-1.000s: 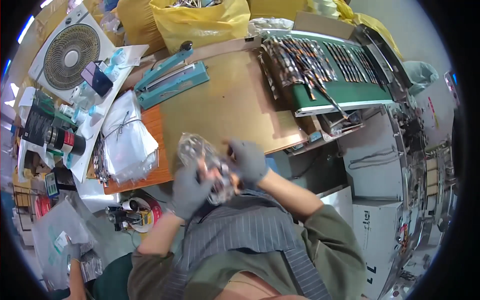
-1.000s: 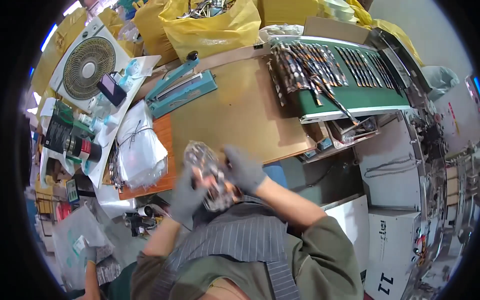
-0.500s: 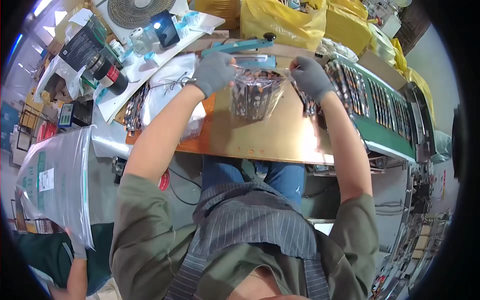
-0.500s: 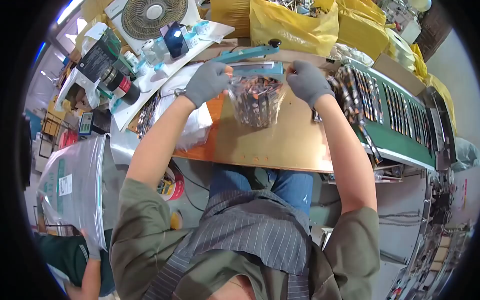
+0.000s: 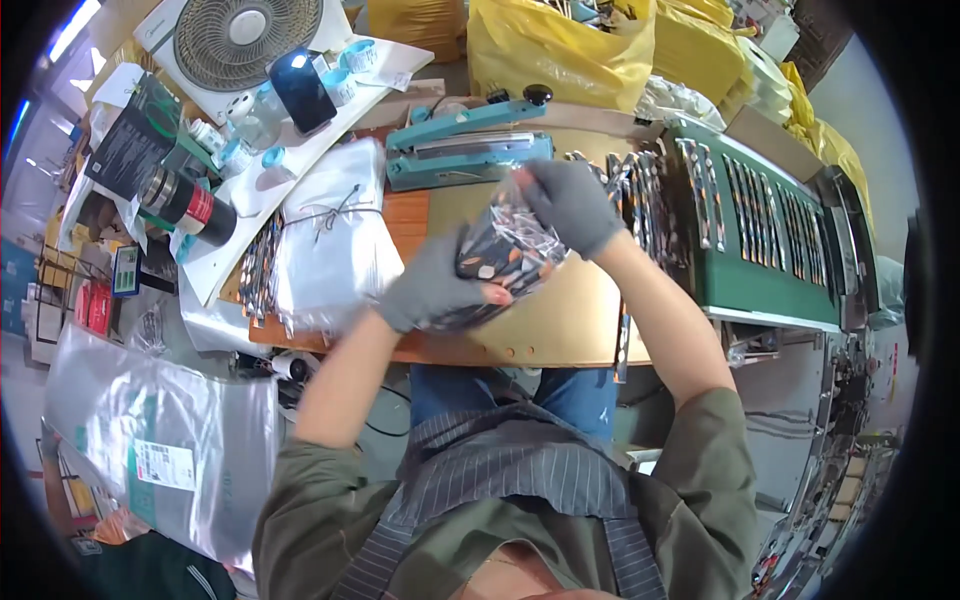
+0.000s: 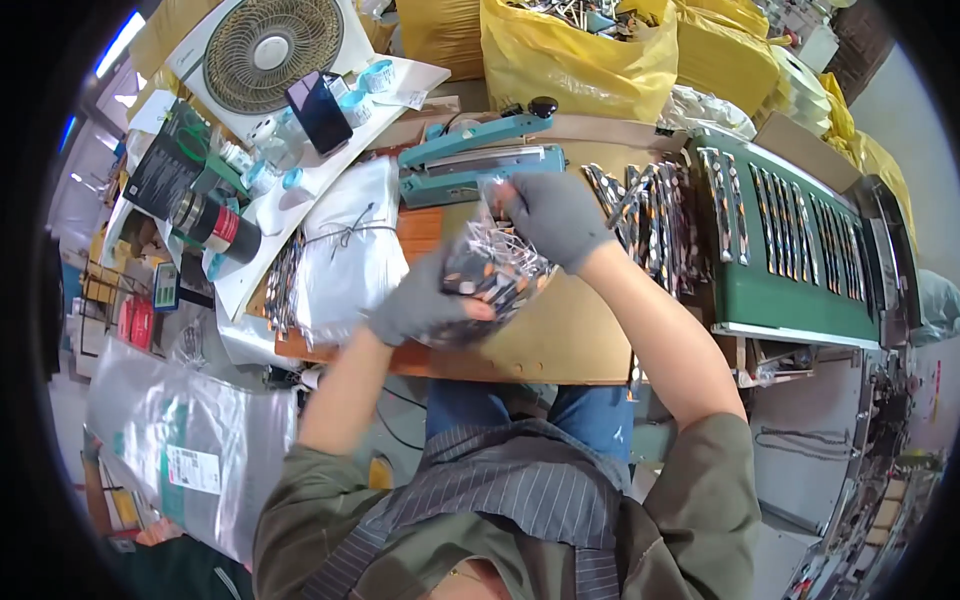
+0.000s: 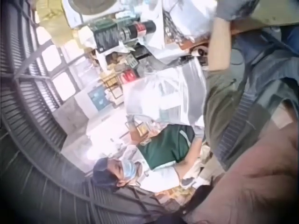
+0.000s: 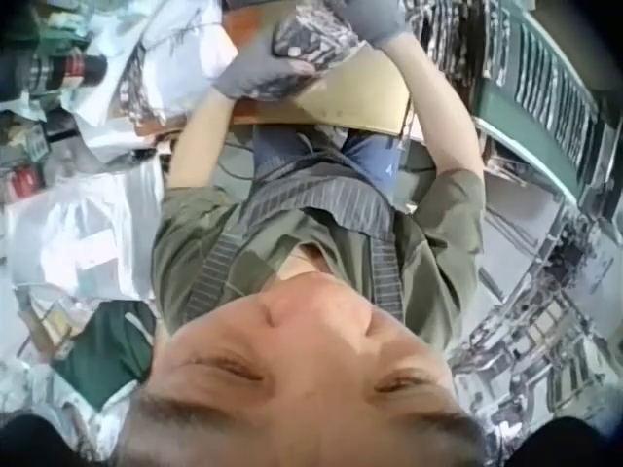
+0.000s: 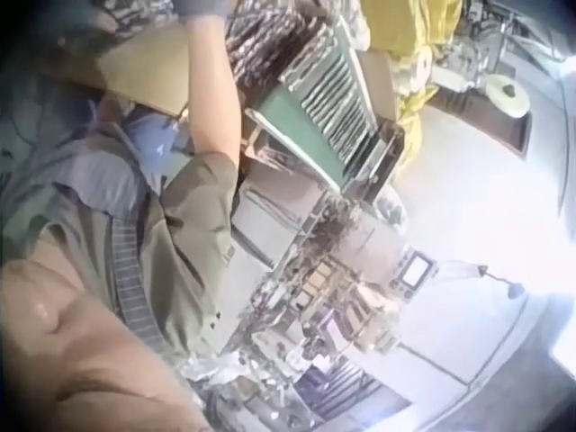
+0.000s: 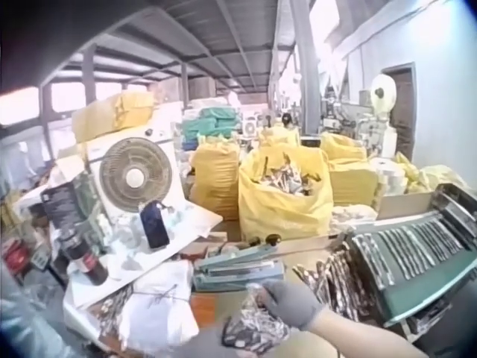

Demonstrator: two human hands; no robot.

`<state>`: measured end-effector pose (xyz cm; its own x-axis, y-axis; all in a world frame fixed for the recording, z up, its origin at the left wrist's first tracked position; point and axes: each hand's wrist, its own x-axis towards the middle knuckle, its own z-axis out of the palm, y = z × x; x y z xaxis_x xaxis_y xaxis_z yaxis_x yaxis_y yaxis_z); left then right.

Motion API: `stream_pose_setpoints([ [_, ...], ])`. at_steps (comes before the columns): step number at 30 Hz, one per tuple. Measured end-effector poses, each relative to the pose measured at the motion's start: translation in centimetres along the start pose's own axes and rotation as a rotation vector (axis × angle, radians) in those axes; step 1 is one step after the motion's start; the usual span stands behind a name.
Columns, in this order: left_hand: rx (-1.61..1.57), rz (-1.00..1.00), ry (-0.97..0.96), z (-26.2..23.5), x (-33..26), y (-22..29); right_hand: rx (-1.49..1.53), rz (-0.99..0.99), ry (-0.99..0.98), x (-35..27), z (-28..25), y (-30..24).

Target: Packaging groups of brushes into plastic bags at a factory workstation using manual packing and heat-sealing tools.

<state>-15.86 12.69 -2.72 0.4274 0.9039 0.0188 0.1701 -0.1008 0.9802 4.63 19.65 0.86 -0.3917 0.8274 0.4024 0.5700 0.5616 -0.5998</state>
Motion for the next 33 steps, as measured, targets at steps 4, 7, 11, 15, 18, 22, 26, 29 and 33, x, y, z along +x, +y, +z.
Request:
stream_pose_setpoints([
  [4,-0.106,-0.076,0.293,0.6,3.5,-7.1,0.458,0.449,-0.163,2.4,2.3,4.0],
  [7,-0.182,-0.076,0.366,0.0,4.6,-8.5,0.532,0.469,-0.304,2.1,2.8,5.7],
  [11,-0.284,-0.262,0.268,-0.6,5.3,-8.3,-0.105,0.087,-0.305,2.4,3.9,6.1],
  [15,-0.179,-0.466,0.156,-1.0,6.3,-9.2,-0.48,0.106,0.118,3.8,4.8,9.2],
  [18,-0.324,-0.318,0.266,-1.0,6.6,-11.8,0.193,0.322,0.245,5.0,2.5,10.2],
  [22,-0.379,-0.36,0.177,-0.5,6.6,-11.8,0.186,0.168,-0.223,3.4,6.0,8.2],
  [26,-0.287,-0.533,0.132,-0.6,6.8,-9.0,-0.225,0.029,0.03,4.3,7.8,9.6],
  [29,-0.366,-0.401,0.28,-0.2,7.6,-11.6,0.03,0.345,0.706,8.8,4.7,12.6],
  [33,-0.493,-0.412,0.323,-1.6,9.7,-13.8,-0.239,0.2,0.44,14.6,3.4,10.0],
])
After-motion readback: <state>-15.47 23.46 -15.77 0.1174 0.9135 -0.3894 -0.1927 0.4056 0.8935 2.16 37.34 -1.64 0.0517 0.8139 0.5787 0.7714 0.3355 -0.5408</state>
